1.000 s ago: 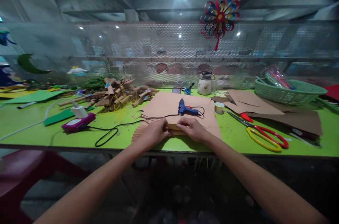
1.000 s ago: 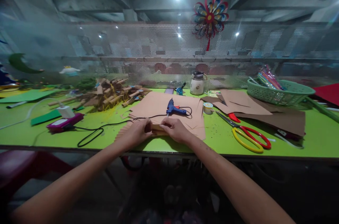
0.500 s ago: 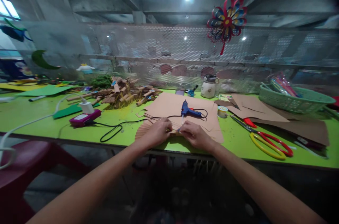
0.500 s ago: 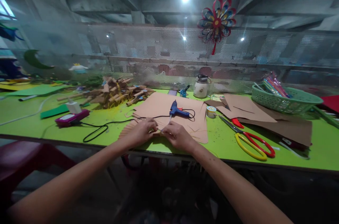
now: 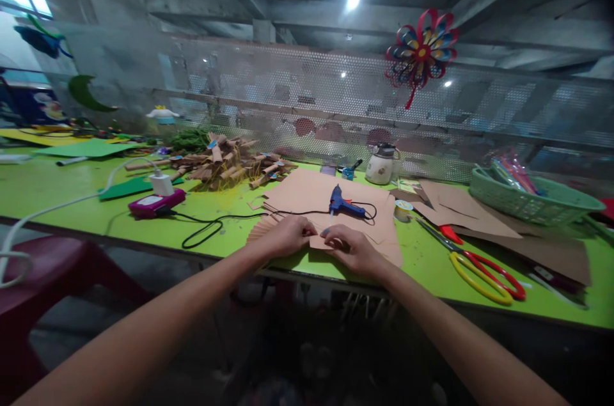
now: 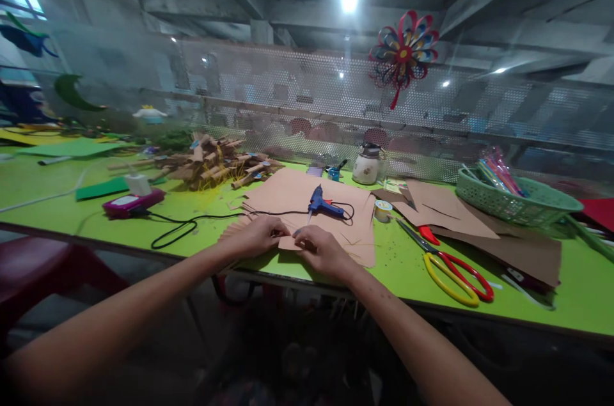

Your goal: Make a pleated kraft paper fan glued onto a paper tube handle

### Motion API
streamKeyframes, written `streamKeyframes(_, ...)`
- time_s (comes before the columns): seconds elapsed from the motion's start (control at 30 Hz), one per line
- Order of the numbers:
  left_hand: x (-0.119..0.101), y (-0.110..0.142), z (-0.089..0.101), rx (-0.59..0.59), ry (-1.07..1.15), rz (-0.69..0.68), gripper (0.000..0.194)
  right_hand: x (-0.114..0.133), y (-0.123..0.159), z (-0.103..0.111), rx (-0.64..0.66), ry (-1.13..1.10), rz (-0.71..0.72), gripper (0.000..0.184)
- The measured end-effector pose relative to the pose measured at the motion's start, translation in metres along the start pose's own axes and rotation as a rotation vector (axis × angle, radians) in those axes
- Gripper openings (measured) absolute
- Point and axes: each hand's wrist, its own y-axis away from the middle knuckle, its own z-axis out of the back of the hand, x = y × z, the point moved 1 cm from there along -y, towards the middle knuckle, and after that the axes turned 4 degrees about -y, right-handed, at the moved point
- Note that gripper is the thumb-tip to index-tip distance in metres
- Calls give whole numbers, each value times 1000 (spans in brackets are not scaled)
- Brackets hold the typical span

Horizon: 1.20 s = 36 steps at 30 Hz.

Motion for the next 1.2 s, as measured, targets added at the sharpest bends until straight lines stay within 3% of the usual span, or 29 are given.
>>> streamKeyframes(0.23, 5, -5, 3, 117, 110, 24, 25, -10, -10, -6, 7, 100, 57, 19)
streamKeyframes(0.53, -2, -8, 22, 248, 193, 49, 42, -15, -9, -7, -20, 94, 29, 22)
streamKeyframes(0.73, -5, -15, 31, 311, 71, -47, 29, -7, -14, 1, -36, 64, -22, 27)
streamKeyframes(1.0, -11, -10, 27, 162, -128, -190, 33, -10, -10, 1, -90, 73, 39, 33)
streamKeyframes(1.2, -8, -14, 30, 217, -54, -224, 41, 8, -9, 9, -1, 112, 72, 33)
